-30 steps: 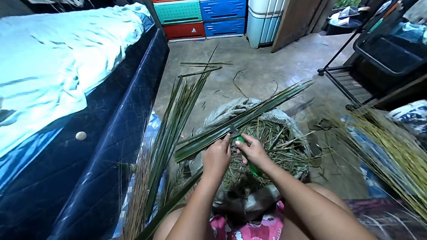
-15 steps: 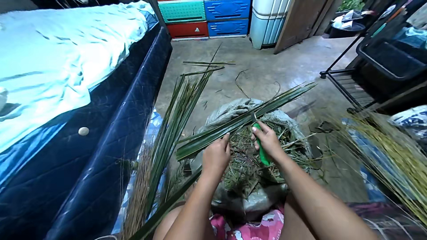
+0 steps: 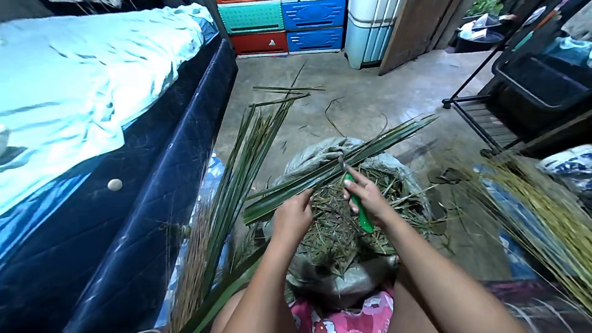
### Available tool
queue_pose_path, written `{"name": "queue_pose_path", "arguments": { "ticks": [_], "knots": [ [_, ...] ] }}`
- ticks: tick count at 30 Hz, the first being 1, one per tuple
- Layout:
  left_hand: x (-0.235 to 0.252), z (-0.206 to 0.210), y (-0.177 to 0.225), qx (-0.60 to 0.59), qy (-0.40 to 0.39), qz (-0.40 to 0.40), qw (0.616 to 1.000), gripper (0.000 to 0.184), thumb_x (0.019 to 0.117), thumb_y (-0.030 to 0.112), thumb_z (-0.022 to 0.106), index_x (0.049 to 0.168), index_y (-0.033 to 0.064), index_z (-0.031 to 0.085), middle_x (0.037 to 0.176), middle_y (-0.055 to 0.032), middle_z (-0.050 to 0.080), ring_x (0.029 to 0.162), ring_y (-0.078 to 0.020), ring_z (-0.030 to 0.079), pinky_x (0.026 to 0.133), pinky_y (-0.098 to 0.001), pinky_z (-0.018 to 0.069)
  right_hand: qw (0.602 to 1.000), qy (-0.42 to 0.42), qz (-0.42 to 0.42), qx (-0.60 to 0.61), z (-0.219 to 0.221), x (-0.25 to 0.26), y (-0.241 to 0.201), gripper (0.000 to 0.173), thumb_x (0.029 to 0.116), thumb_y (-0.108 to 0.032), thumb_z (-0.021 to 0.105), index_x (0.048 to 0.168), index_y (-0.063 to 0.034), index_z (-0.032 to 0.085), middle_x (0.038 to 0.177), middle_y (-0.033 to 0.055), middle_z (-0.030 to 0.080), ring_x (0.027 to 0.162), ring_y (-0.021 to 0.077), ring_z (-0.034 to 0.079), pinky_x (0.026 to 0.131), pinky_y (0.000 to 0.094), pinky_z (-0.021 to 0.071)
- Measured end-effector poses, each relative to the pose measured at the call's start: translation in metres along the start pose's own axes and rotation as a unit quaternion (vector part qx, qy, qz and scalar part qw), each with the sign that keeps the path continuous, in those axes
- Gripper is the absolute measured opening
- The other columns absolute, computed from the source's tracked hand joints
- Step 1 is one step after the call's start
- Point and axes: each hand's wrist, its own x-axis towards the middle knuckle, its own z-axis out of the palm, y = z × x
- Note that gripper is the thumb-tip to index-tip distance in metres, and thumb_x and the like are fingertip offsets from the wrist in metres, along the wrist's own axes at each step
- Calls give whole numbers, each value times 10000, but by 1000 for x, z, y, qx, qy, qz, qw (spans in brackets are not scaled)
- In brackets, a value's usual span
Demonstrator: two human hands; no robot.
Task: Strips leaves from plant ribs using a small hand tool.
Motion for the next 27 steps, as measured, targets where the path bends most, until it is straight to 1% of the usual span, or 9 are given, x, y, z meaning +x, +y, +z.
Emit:
{"name": "queue_pose_path", "arguments": {
  "ticks": [3,5,7,10,15,18,21,24,27],
  "knots": [
    [-1,0,2,9,14,1,1000,395,1079,188,470,1447,157,611,1204,-146,731,1139,-333,688,1005,-558,500,995,-93,38,-18,4,-8,-2,623,1090,-145,426,1656,-114,169,750,6,578,468,69,498,421,212,449],
    [-1,2,3,8,32,10,999,402,1067,157,476,1445,141,613,1190,-157,733,1129,-344,690,990,-561,504,990,-127,62,-10,18,-15,6,647,1083,-148,446,1659,-111,155,770,8,586,484,72,514,427,215,455],
    [-2,2,3,7,32,10,999,401,1068,152,472,1443,127,612,1203,-158,730,1136,-339,690,997,-560,503,990,-122,70,9,27,-19,13,636,1090,-143,455,1656,-94,170,769,17,572,480,78,504,432,221,457],
    [-1,3,3,4,27,9,1000,401,1076,169,465,1449,153,610,1172,-146,739,1111,-327,697,989,-551,508,994,-92,53,25,27,-16,14,606,1093,-134,459,1643,-69,212,740,17,574,455,71,494,423,215,460],
    [1,6,1,-16,26,33,999,387,1089,203,462,1435,126,619,1150,-156,745,1085,-333,708,982,-554,515,998,-68,19,3,22,-11,11,580,1091,-113,474,1630,-60,265,826,33,611,473,68,503,423,208,460],
    [0,4,0,-31,21,32,999,381,1089,200,460,1416,105,631,1134,-157,748,1080,-330,710,986,-549,514,1000,-22,-9,-14,14,-6,8,560,1096,-117,470,1616,-36,281,786,20,604,483,69,518,439,213,475],
    [-2,3,-3,-43,22,31,998,381,1095,213,457,1409,93,634,1074,-145,759,1022,-307,723,969,-520,528,999,19,-29,-10,-2,1,1,548,1106,-122,446,1621,-47,274,757,19,592,468,66,500,429,206,461],
    [-2,2,-5,-46,21,29,998,383,1093,227,461,1411,103,634,1059,-139,760,1001,-301,726,956,-522,533,999,-36,-1,-20,-3,-4,-2,596,1097,-136,443,1643,-74,211,763,15,591,476,70,508,431,212,462],
    [-1,3,-6,-48,23,38,998,380,1092,229,466,1401,94,642,1081,-152,757,1019,-315,724,961,-540,528,994,-103,33,-31,14,-12,6,620,1083,-149,479,1644,-80,221,795,17,602,489,75,526,434,216,474]
  ]
}}
